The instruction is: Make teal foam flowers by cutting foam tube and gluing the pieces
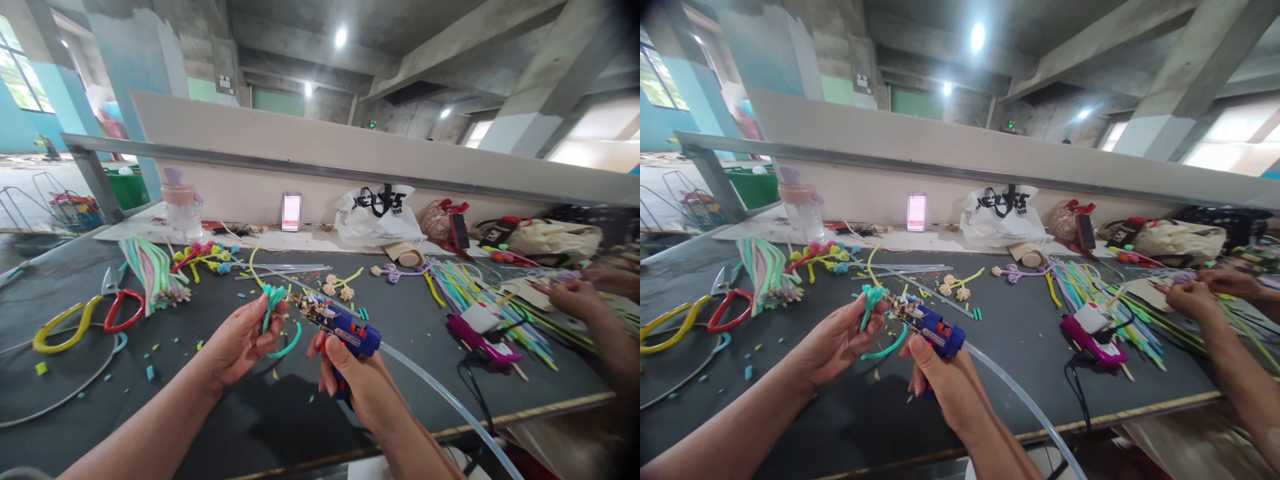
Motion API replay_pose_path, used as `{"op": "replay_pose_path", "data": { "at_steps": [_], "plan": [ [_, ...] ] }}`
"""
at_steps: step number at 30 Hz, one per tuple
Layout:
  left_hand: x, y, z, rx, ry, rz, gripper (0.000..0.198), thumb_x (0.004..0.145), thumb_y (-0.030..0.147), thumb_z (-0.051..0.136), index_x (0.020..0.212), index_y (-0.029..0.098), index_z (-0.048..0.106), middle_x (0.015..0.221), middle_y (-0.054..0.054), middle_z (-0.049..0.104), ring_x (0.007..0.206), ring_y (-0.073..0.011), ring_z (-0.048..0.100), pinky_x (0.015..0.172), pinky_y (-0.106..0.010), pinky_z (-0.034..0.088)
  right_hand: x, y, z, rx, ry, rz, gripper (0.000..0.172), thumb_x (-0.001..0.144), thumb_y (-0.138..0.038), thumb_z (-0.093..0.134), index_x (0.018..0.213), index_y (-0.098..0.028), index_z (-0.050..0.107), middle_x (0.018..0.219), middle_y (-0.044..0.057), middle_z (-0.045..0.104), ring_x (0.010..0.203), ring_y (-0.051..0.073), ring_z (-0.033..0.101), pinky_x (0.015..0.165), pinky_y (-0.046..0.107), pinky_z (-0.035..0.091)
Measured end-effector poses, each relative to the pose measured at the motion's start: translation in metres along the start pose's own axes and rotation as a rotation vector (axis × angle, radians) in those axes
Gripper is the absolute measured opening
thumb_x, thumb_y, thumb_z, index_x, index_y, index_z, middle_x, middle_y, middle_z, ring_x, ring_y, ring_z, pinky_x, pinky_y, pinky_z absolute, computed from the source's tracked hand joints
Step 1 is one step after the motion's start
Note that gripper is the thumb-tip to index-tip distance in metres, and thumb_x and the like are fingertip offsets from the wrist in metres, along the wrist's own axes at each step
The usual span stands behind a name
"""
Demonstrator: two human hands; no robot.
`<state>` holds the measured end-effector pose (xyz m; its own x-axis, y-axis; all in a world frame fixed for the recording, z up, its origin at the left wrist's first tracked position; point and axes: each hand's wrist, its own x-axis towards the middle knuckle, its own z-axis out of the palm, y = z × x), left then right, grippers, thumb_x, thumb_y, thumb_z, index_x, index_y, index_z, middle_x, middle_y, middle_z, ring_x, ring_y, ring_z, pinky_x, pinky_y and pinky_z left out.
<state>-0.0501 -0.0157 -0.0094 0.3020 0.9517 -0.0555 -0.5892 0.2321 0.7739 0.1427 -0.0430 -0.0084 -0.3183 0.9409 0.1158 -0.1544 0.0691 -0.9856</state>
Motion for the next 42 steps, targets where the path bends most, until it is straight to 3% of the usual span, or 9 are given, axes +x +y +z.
{"op": "replay_pose_path", "data": {
  "at_steps": [5, 12, 19, 25, 29, 35, 38, 40, 42],
  "plan": [
    [0.001, 0.000, 0.005, 0.044, 0.027, 0.010, 0.034, 0.086, 0.040, 0.052, 0.084, 0.009, 0.066, 0.060, 0.001, 0.051, 0.039, -0.0001, 0.032, 0.038, -0.012, 0.025, 0.000, -0.001, 0.002, 0.017, -0.041, -0.006, 0.035, 0.085, -0.049, 0.054, 0.079, -0.015, 0.063, 0.044, -0.006, 0.046, 0.039, 0.007, 0.042, 0.049, 0.023, 0.044],
    [-0.001, -0.001, 0.003, 0.043, -0.031, -0.105, 0.035, 0.085, 0.043, 0.052, 0.090, 0.012, 0.065, 0.064, -0.001, 0.053, 0.043, -0.0028, 0.036, 0.040, -0.014, 0.028, -0.001, -0.005, 0.002, -0.010, -0.042, 0.012, 0.036, 0.084, -0.050, 0.055, 0.077, -0.016, 0.062, 0.044, -0.005, 0.046, 0.040, 0.009, 0.042, 0.050, 0.025, 0.044],
    [0.000, 0.002, 0.003, -0.056, -0.090, -0.147, 0.027, 0.085, 0.036, 0.055, 0.073, 0.012, 0.059, 0.061, -0.001, 0.054, 0.040, -0.0018, 0.034, 0.037, -0.012, 0.027, -0.002, -0.008, 0.008, -0.112, -0.027, 0.048, 0.044, 0.075, -0.059, 0.060, 0.075, -0.015, 0.058, 0.041, -0.006, 0.044, 0.037, 0.009, 0.041, 0.047, 0.026, 0.042],
    [0.002, 0.005, 0.001, -0.070, -0.024, -0.222, 0.037, 0.092, 0.037, 0.040, 0.079, 0.010, 0.061, 0.059, 0.001, 0.050, 0.035, 0.0003, 0.029, 0.033, -0.011, 0.022, 0.002, -0.013, 0.005, -0.222, 0.005, 0.052, 0.049, 0.072, -0.063, 0.060, 0.085, -0.015, 0.055, 0.043, -0.006, 0.047, 0.039, 0.011, 0.044, 0.048, 0.028, 0.043],
    [0.002, 0.003, 0.002, -0.031, 0.005, -0.228, 0.037, 0.092, 0.036, 0.040, 0.076, 0.009, 0.060, 0.058, 0.000, 0.051, 0.035, 0.0004, 0.030, 0.033, -0.011, 0.022, 0.003, -0.012, 0.003, -0.249, -0.006, 0.039, 0.049, 0.071, -0.063, 0.061, 0.082, -0.015, 0.055, 0.047, -0.005, 0.048, 0.039, 0.010, 0.043, 0.047, 0.026, 0.042],
    [0.004, 0.001, 0.002, -0.014, 0.036, -0.198, 0.035, 0.092, 0.034, 0.041, 0.075, 0.009, 0.059, 0.058, -0.001, 0.051, 0.034, 0.0001, 0.029, 0.034, -0.012, 0.023, 0.000, -0.011, 0.001, 0.006, -0.154, -0.023, 0.041, 0.079, -0.057, 0.056, 0.077, -0.016, 0.060, 0.049, -0.005, 0.047, 0.037, 0.006, 0.037, 0.046, 0.023, 0.040],
    [0.005, 0.002, 0.000, -0.033, 0.025, -0.225, 0.041, 0.093, 0.036, 0.036, 0.077, 0.007, 0.060, 0.057, 0.001, 0.047, 0.034, 0.0008, 0.026, 0.033, -0.012, 0.020, 0.003, -0.030, -0.005, 0.105, -0.090, -0.135, 0.040, 0.078, -0.058, 0.057, 0.080, -0.018, 0.057, 0.069, -0.001, 0.057, 0.036, 0.003, 0.034, 0.043, 0.023, 0.040],
    [0.005, 0.005, -0.002, -0.081, 0.011, -0.201, 0.041, 0.094, 0.036, 0.035, 0.078, 0.008, 0.060, 0.058, 0.001, 0.046, 0.034, 0.0008, 0.026, 0.033, -0.011, 0.020, 0.011, -0.044, -0.014, -0.081, 0.021, -0.197, 0.040, 0.078, -0.058, 0.056, 0.080, -0.018, 0.055, 0.071, 0.000, 0.057, 0.039, 0.005, 0.039, 0.045, 0.025, 0.041],
    [0.004, 0.010, -0.006, -0.136, 0.001, -0.147, 0.038, 0.094, 0.034, 0.035, 0.079, 0.008, 0.059, 0.060, 0.001, 0.046, 0.035, 0.0006, 0.027, 0.033, -0.011, 0.022, 0.022, -0.052, -0.026, -0.468, 0.151, -0.233, 0.034, 0.078, -0.052, 0.060, 0.083, -0.019, 0.055, 0.063, -0.001, 0.055, 0.048, 0.011, 0.050, 0.051, 0.026, 0.043]
  ]
}}
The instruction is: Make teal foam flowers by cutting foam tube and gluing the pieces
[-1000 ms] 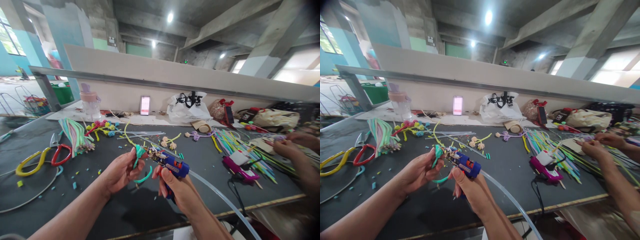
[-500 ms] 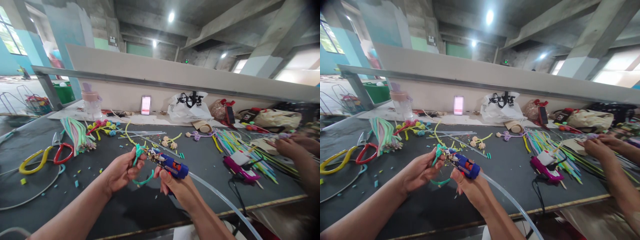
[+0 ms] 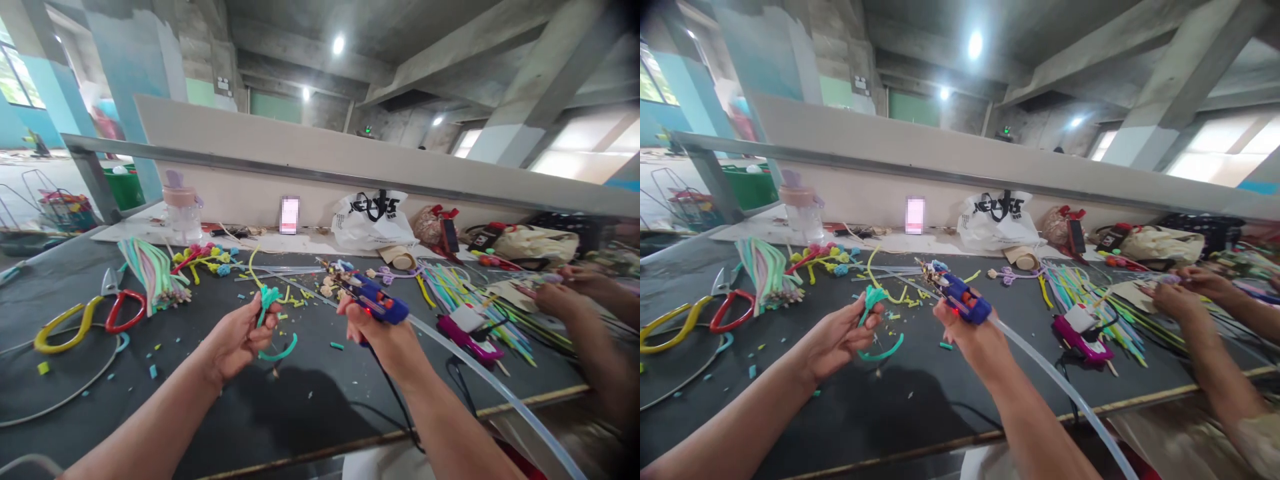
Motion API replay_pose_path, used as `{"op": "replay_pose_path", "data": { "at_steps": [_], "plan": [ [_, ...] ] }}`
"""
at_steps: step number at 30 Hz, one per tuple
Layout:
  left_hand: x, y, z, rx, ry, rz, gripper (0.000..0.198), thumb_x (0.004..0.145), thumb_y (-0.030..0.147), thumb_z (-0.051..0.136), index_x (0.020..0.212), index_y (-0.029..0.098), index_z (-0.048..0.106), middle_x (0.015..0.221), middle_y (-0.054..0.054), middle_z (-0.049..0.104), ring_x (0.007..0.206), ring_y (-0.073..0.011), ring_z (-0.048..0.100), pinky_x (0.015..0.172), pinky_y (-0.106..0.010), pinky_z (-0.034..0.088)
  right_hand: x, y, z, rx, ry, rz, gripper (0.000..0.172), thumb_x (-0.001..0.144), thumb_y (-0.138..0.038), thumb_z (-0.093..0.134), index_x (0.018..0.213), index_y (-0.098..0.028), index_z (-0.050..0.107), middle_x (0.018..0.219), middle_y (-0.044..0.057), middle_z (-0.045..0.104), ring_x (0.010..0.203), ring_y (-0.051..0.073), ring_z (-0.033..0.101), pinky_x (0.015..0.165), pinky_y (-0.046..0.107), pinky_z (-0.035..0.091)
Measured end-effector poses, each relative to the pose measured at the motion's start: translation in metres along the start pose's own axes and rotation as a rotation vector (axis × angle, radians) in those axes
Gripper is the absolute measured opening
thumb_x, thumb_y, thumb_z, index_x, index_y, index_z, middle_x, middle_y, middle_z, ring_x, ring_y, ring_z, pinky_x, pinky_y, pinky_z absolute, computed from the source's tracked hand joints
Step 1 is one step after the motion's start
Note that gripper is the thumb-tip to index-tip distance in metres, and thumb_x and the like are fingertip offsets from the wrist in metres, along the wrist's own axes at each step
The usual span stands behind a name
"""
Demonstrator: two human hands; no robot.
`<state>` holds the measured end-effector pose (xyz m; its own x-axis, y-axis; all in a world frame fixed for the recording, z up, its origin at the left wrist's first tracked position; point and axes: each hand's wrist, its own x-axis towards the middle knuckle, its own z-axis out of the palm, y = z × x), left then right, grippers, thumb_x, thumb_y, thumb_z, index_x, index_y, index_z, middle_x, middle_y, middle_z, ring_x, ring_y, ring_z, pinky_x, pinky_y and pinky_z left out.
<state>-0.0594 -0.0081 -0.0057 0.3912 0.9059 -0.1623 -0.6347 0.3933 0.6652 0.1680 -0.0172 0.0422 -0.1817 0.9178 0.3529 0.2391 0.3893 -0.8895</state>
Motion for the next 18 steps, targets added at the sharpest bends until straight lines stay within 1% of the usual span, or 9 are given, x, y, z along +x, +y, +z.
{"op": "replay_pose_path", "data": {
  "at_steps": [1, 2, 4, 6, 9, 11, 13, 15, 18],
  "plan": [
    [-0.001, 0.003, -0.002, -0.025, -0.002, 0.035, 0.037, 0.094, 0.033, 0.035, 0.080, 0.008, 0.059, 0.060, 0.001, 0.046, 0.035, 0.0003, 0.027, 0.033, -0.011, 0.023, 0.007, 0.003, -0.006, -0.195, 0.078, -0.031, 0.031, 0.076, -0.047, 0.063, 0.087, -0.019, 0.054, 0.066, -0.001, 0.056, 0.056, 0.014, 0.054, 0.056, 0.027, 0.045],
    [-0.002, 0.006, -0.003, -0.045, -0.002, 0.066, 0.036, 0.094, 0.031, 0.035, 0.081, 0.008, 0.059, 0.061, 0.001, 0.046, 0.036, 0.0001, 0.028, 0.033, -0.011, 0.024, 0.013, 0.008, -0.011, -0.376, 0.132, -0.104, 0.029, 0.074, -0.044, 0.065, 0.085, -0.020, 0.053, 0.070, 0.001, 0.058, 0.064, 0.017, 0.057, 0.061, 0.028, 0.045],
    [-0.004, 0.011, -0.006, -0.076, 0.002, 0.110, 0.034, 0.095, 0.029, 0.034, 0.083, 0.009, 0.058, 0.062, 0.000, 0.047, 0.036, -0.0002, 0.030, 0.033, -0.011, 0.026, 0.023, 0.020, -0.021, -0.792, 0.048, -0.170, 0.024, 0.075, -0.037, 0.063, 0.088, -0.020, 0.051, 0.084, 0.004, 0.059, 0.077, 0.021, 0.058, 0.068, 0.031, 0.045],
    [-0.006, 0.013, -0.008, -0.088, 0.002, 0.133, 0.034, 0.095, 0.027, 0.033, 0.083, 0.008, 0.058, 0.062, 0.000, 0.047, 0.037, -0.0003, 0.031, 0.034, -0.012, 0.027, 0.028, 0.033, -0.033, -1.078, -0.137, -0.208, 0.024, 0.078, -0.023, 0.054, 0.101, -0.016, 0.048, 0.098, 0.011, 0.057, 0.086, 0.023, 0.057, 0.072, 0.033, 0.044],
    [-0.006, 0.013, -0.009, -0.081, -0.007, 0.146, 0.032, 0.095, 0.026, 0.033, 0.084, 0.008, 0.058, 0.062, 0.000, 0.047, 0.037, -0.0004, 0.031, 0.035, -0.012, 0.028, 0.029, 0.046, -0.051, -1.163, -0.313, -0.225, 0.041, 0.070, -0.009, 0.053, 0.110, -0.013, 0.045, 0.108, 0.014, 0.054, 0.090, 0.023, 0.057, 0.076, 0.033, 0.044],
    [-0.006, 0.012, -0.009, -0.072, -0.012, 0.141, 0.031, 0.095, 0.027, 0.035, 0.084, 0.009, 0.058, 0.063, 0.000, 0.048, 0.037, -0.0006, 0.031, 0.034, -0.012, 0.027, 0.029, 0.052, -0.058, -1.169, -0.412, -0.238, 0.044, 0.068, -0.007, 0.054, 0.111, -0.014, 0.045, 0.109, 0.011, 0.053, 0.089, 0.022, 0.058, 0.077, 0.032, 0.045],
    [-0.005, 0.011, -0.009, -0.060, -0.018, 0.130, 0.030, 0.094, 0.028, 0.036, 0.084, 0.010, 0.057, 0.062, 0.000, 0.049, 0.037, -0.0011, 0.031, 0.034, -0.012, 0.026, 0.029, 0.056, -0.059, -1.170, -0.488, -0.246, 0.046, 0.069, -0.007, 0.055, 0.112, -0.016, 0.045, 0.110, 0.010, 0.053, 0.090, 0.021, 0.058, 0.077, 0.032, 0.045],
    [-0.005, 0.011, -0.009, -0.047, -0.024, 0.126, 0.029, 0.094, 0.029, 0.038, 0.084, 0.010, 0.057, 0.062, -0.001, 0.050, 0.037, -0.0015, 0.031, 0.033, -0.012, 0.025, 0.030, 0.060, -0.053, -1.171, -0.515, -0.237, 0.045, 0.070, -0.008, 0.056, 0.113, -0.016, 0.044, 0.110, 0.010, 0.053, 0.091, 0.021, 0.059, 0.078, 0.032, 0.045],
    [-0.006, 0.010, -0.010, -0.021, -0.041, 0.119, 0.028, 0.093, 0.030, 0.041, 0.083, 0.010, 0.058, 0.062, -0.001, 0.050, 0.038, -0.0017, 0.030, 0.034, -0.013, 0.025, 0.032, 0.063, -0.037, -1.174, -0.487, -0.208, 0.040, 0.073, -0.010, 0.056, 0.111, -0.016, 0.044, 0.110, 0.011, 0.052, 0.087, 0.021, 0.059, 0.076, 0.033, 0.046]
  ]
}}
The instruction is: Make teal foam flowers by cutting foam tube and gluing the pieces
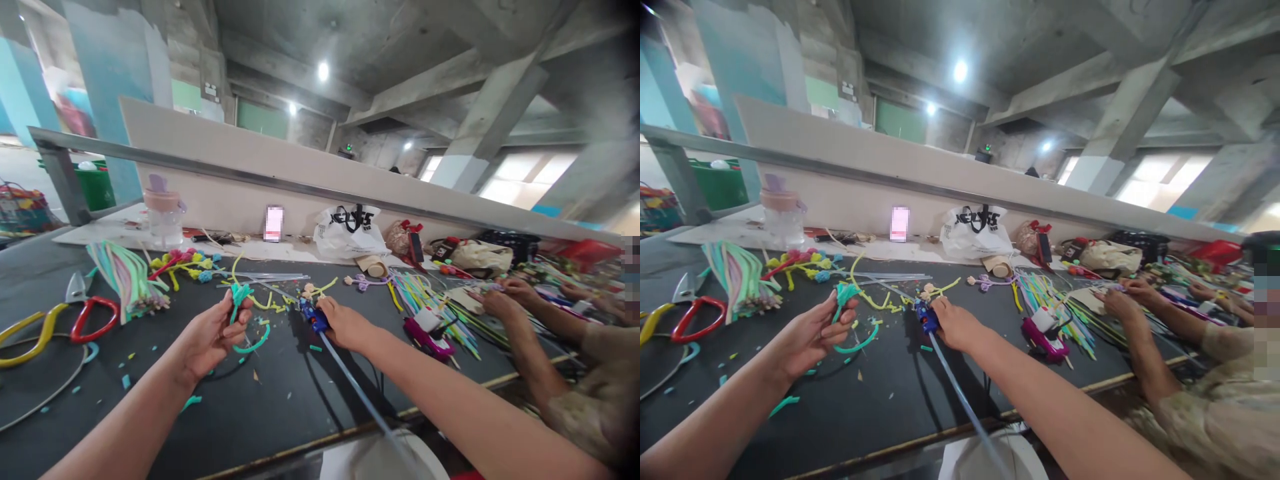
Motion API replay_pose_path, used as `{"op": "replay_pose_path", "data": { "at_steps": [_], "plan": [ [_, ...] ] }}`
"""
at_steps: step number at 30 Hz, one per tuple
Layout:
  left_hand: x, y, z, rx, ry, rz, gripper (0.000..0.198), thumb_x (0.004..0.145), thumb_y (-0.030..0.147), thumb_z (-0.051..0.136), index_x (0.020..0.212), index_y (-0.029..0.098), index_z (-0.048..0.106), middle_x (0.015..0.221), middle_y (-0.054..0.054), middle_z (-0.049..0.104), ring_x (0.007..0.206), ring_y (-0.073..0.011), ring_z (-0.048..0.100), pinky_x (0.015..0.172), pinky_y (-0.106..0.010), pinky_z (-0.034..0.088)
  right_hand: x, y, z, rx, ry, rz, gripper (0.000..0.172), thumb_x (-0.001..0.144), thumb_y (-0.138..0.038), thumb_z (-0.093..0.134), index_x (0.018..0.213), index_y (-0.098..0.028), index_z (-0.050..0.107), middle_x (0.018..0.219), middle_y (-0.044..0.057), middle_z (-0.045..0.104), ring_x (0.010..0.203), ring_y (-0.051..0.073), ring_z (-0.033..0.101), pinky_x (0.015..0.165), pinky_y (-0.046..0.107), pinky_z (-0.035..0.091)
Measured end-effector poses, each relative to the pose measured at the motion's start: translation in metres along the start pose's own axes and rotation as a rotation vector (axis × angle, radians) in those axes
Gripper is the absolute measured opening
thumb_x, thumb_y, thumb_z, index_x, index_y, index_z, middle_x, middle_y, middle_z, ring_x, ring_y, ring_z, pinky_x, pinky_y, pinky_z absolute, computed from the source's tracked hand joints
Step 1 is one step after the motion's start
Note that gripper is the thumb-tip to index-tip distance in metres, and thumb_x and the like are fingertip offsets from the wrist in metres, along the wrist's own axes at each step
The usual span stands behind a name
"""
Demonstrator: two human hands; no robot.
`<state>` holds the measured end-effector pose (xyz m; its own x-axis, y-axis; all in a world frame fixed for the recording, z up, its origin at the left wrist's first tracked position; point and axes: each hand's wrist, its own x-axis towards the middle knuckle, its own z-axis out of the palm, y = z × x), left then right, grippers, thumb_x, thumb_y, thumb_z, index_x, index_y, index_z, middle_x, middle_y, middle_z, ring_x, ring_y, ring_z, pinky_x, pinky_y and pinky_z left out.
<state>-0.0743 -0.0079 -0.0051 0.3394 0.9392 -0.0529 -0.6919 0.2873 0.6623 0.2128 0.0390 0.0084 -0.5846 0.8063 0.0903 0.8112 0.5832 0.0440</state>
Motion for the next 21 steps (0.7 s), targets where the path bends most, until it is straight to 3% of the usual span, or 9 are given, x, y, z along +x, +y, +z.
{"op": "replay_pose_path", "data": {
  "at_steps": [5, 8, 11, 16, 21],
  "plan": [
    [-0.005, -0.019, 0.011, 0.141, -0.018, -0.086, 0.028, 0.082, 0.038, 0.060, 0.083, 0.010, 0.060, 0.067, 0.000, 0.053, 0.041, -0.0004, 0.031, 0.038, -0.013, 0.024, 0.008, -0.020, 0.000, 0.029, 0.117, 0.073, 0.038, 0.076, -0.012, 0.054, 0.111, -0.015, 0.041, 0.107, 0.012, 0.051, 0.086, 0.021, 0.059, 0.077, 0.034, 0.047],
    [-0.007, -0.039, 0.023, 0.259, 0.027, -0.083, 0.023, 0.069, 0.023, 0.075, 0.080, 0.013, 0.058, 0.068, 0.001, 0.055, 0.045, -0.0010, 0.036, 0.044, -0.015, 0.027, 0.008, -0.031, -0.002, 0.048, 0.252, 0.134, 0.038, 0.077, -0.012, 0.052, 0.113, -0.013, 0.039, 0.107, 0.012, 0.049, 0.089, 0.021, 0.057, 0.079, 0.033, 0.047],
    [-0.008, -0.055, 0.035, 0.308, 0.081, -0.069, 0.026, 0.064, 0.023, 0.078, 0.075, 0.015, 0.055, 0.068, 0.002, 0.056, 0.048, -0.0030, 0.040, 0.045, -0.017, 0.025, 0.008, -0.043, -0.001, 0.057, 0.388, 0.200, 0.042, 0.075, -0.008, 0.051, 0.114, -0.013, 0.036, 0.109, 0.013, 0.048, 0.095, 0.023, 0.054, 0.084, 0.033, 0.046],
    [-0.008, -0.063, 0.041, 0.344, 0.068, -0.085, 0.030, 0.064, 0.027, 0.077, 0.074, 0.015, 0.052, 0.067, 0.002, 0.056, 0.044, -0.0024, 0.031, 0.043, -0.018, 0.017, 0.014, -0.062, 0.005, 0.051, 0.525, 0.240, 0.040, 0.076, -0.005, 0.046, 0.115, -0.012, 0.038, 0.115, 0.016, 0.049, 0.102, 0.028, 0.051, 0.090, 0.040, 0.043],
    [-0.008, -0.063, 0.041, 0.392, 0.114, -0.094, 0.030, 0.064, 0.024, 0.076, 0.074, 0.017, 0.049, 0.065, 0.004, 0.053, 0.048, -0.0038, 0.035, 0.046, -0.018, 0.023, 0.019, -0.068, 0.016, -0.017, 0.652, 0.171, 0.046, 0.072, -0.002, 0.045, 0.117, -0.011, 0.040, 0.119, 0.019, 0.051, 0.106, 0.030, 0.050, 0.088, 0.044, 0.044]
  ]
}}
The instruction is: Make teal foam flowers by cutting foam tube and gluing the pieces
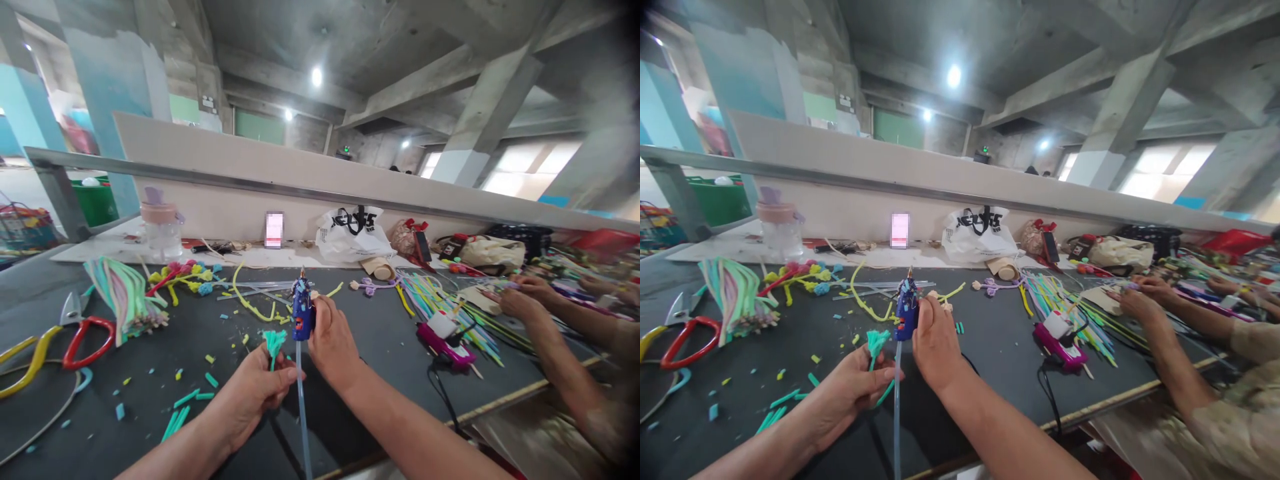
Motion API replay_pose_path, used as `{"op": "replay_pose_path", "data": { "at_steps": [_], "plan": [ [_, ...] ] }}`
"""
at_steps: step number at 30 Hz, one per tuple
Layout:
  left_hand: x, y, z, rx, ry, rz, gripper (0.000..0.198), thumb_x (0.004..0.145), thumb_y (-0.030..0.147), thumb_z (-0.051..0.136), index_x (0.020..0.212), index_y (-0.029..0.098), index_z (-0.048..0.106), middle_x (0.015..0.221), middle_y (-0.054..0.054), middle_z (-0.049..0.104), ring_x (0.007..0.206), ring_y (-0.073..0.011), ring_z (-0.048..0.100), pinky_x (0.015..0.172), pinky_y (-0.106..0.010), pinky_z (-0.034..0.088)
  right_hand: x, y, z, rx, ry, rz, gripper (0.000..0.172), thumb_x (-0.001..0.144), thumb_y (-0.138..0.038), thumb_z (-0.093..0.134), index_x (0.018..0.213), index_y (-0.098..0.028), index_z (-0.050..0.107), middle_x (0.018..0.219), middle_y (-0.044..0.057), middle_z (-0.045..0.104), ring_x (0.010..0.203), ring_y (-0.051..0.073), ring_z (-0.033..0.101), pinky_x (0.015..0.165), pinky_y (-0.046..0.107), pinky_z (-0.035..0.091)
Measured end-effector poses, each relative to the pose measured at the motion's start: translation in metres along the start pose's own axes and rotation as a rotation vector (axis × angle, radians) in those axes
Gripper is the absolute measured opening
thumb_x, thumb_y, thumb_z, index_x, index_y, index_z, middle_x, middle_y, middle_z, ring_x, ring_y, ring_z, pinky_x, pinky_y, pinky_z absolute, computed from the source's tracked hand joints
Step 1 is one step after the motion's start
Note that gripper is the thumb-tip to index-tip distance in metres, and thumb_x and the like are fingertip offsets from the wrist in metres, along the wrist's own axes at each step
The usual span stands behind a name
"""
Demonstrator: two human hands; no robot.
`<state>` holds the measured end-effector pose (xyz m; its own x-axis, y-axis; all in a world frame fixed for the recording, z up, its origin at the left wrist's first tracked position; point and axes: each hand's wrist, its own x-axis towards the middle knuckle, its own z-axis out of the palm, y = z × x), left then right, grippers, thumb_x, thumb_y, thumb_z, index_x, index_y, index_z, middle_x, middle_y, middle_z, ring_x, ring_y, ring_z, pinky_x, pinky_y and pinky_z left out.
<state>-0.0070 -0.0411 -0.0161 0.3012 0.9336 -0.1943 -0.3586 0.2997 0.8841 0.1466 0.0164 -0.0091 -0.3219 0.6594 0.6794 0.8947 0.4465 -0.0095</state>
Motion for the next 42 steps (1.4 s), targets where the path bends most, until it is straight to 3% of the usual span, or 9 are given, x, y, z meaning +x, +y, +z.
{"op": "replay_pose_path", "data": {
  "at_steps": [6, 11, 20, 24, 30, 35, 38, 42],
  "plan": [
    [0.001, -0.005, 0.000, -0.003, 0.024, 0.029, 0.029, 0.065, 0.020, 0.073, 0.077, 0.018, 0.047, 0.065, 0.006, 0.049, 0.052, -0.0040, 0.038, 0.048, -0.018, 0.026, -0.007, -0.001, 0.009, -0.020, 0.044, -0.020, 0.048, 0.071, -0.002, 0.047, 0.118, -0.010, 0.041, 0.117, 0.018, 0.054, 0.104, 0.028, 0.052, 0.086, 0.042, 0.046],
    [0.002, -0.005, 0.000, 0.017, 0.008, 0.076, 0.028, 0.064, 0.019, 0.072, 0.078, 0.017, 0.049, 0.063, 0.007, 0.047, 0.051, -0.0041, 0.036, 0.047, -0.019, 0.026, -0.014, -0.003, 0.012, -0.064, 0.049, -0.053, 0.039, 0.076, -0.002, 0.043, 0.115, -0.008, 0.044, 0.112, 0.019, 0.058, 0.102, 0.028, 0.055, 0.083, 0.042, 0.047],
    [0.004, -0.004, 0.000, 0.060, -0.005, 0.015, 0.030, 0.064, 0.022, 0.072, 0.074, 0.018, 0.044, 0.061, 0.005, 0.054, 0.045, -0.0030, 0.034, 0.044, -0.019, 0.019, -0.011, 0.004, -0.001, -0.057, -0.097, -0.055, 0.040, 0.077, -0.005, 0.047, 0.117, -0.007, 0.047, 0.119, 0.019, 0.057, 0.108, 0.028, 0.053, 0.087, 0.042, 0.042],
    [0.003, -0.005, 0.000, 0.052, 0.003, 0.023, 0.030, 0.064, 0.020, 0.072, 0.074, 0.018, 0.044, 0.057, 0.008, 0.047, 0.045, -0.0030, 0.032, 0.044, -0.019, 0.019, -0.012, 0.002, 0.001, -0.087, -0.069, -0.037, 0.036, 0.080, -0.006, 0.045, 0.116, -0.007, 0.048, 0.118, 0.019, 0.058, 0.108, 0.027, 0.053, 0.087, 0.041, 0.041],
    [0.004, -0.007, -0.001, 0.009, 0.012, 0.021, 0.029, 0.064, 0.022, 0.071, 0.074, 0.018, 0.043, 0.061, 0.005, 0.054, 0.046, -0.0032, 0.034, 0.045, -0.018, 0.020, -0.016, -0.002, 0.009, -0.120, -0.039, -0.034, 0.036, 0.082, -0.006, 0.044, 0.117, -0.007, 0.046, 0.118, 0.019, 0.058, 0.110, 0.027, 0.052, 0.088, 0.040, 0.039],
    [0.006, -0.007, -0.002, 0.036, 0.018, 0.018, 0.029, 0.065, 0.021, 0.071, 0.073, 0.018, 0.044, 0.059, 0.006, 0.051, 0.046, -0.0036, 0.035, 0.045, -0.018, 0.022, -0.013, 0.004, 0.013, -0.037, -0.162, -0.054, 0.041, 0.080, -0.006, 0.044, 0.121, -0.006, 0.041, 0.124, 0.022, 0.051, 0.113, 0.030, 0.048, 0.091, 0.044, 0.034],
    [0.008, -0.007, -0.006, 0.051, -0.003, 0.046, 0.027, 0.069, 0.025, 0.070, 0.074, 0.018, 0.044, 0.058, 0.007, 0.048, 0.046, -0.0040, 0.036, 0.045, -0.018, 0.024, -0.004, 0.027, 0.014, 0.010, -0.258, -0.167, 0.044, 0.077, -0.007, 0.047, 0.120, -0.007, 0.040, 0.122, 0.021, 0.050, 0.115, 0.028, 0.046, 0.093, 0.043, 0.033],
    [0.009, -0.002, -0.014, -0.001, -0.059, 0.121, 0.026, 0.072, 0.028, 0.070, 0.078, 0.017, 0.047, 0.060, 0.007, 0.046, 0.047, -0.0036, 0.033, 0.043, -0.017, 0.022, 0.010, 0.064, 0.017, 0.071, -0.443, -0.373, 0.037, 0.073, -0.007, 0.052, 0.109, -0.012, 0.047, 0.106, 0.014, 0.058, 0.099, 0.023, 0.054, 0.085, 0.037, 0.039]
  ]
}}
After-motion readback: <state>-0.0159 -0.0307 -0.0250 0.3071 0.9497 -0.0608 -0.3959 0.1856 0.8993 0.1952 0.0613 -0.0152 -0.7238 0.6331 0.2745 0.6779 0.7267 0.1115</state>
